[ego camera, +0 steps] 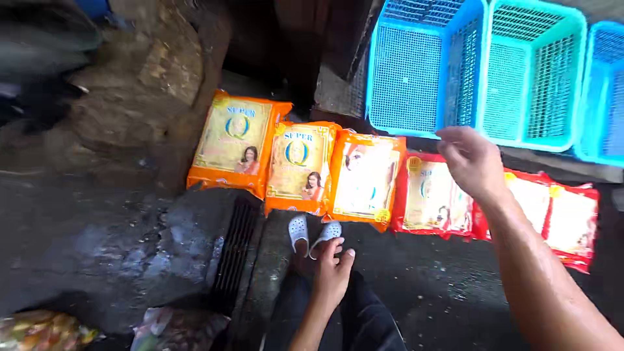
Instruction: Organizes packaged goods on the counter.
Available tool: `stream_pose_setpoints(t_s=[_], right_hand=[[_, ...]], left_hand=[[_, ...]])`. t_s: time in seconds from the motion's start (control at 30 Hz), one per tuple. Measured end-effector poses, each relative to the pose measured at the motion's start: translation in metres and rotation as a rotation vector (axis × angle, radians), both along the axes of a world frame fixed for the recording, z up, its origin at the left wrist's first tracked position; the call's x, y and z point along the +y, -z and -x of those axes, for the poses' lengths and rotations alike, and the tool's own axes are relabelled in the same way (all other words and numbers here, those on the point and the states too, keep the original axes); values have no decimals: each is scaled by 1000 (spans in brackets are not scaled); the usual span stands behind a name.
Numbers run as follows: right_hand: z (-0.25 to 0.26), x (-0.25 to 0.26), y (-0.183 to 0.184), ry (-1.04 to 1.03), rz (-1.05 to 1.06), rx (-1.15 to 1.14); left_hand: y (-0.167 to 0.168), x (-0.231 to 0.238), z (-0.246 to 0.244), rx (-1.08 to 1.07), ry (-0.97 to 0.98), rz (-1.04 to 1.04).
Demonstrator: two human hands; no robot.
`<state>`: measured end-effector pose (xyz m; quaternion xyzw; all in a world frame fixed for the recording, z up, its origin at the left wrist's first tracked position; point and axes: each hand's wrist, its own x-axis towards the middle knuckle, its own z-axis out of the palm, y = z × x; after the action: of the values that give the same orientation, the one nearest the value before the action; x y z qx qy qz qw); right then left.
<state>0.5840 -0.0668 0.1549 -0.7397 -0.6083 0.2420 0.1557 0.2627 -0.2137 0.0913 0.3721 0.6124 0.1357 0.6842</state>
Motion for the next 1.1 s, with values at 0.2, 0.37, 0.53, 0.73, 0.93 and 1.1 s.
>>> stream_pose_setpoints(t_s=[0.2,0.37,0.53,0.73,0.93,1.1], right_hand=[[-34,-32,43,-14,244,-63],[-41,-23,37,-107,245,-192],[-50,-12,26,-364,175,-132],[-61,-18,-2,-509,121,12],[-26,-15,-41,-509,194,102],[33,35,-56,-737,117,161]], left_hand=[[16,-24,-75,-248,71,236],[19,-43,-124,-340,-64,256],[47,-76,-139,-147,-247,164],[54,-153,-130,132,-138,51],[71,-245,-78,285,-267,182],[75,-292,-34,361,-667,278]])
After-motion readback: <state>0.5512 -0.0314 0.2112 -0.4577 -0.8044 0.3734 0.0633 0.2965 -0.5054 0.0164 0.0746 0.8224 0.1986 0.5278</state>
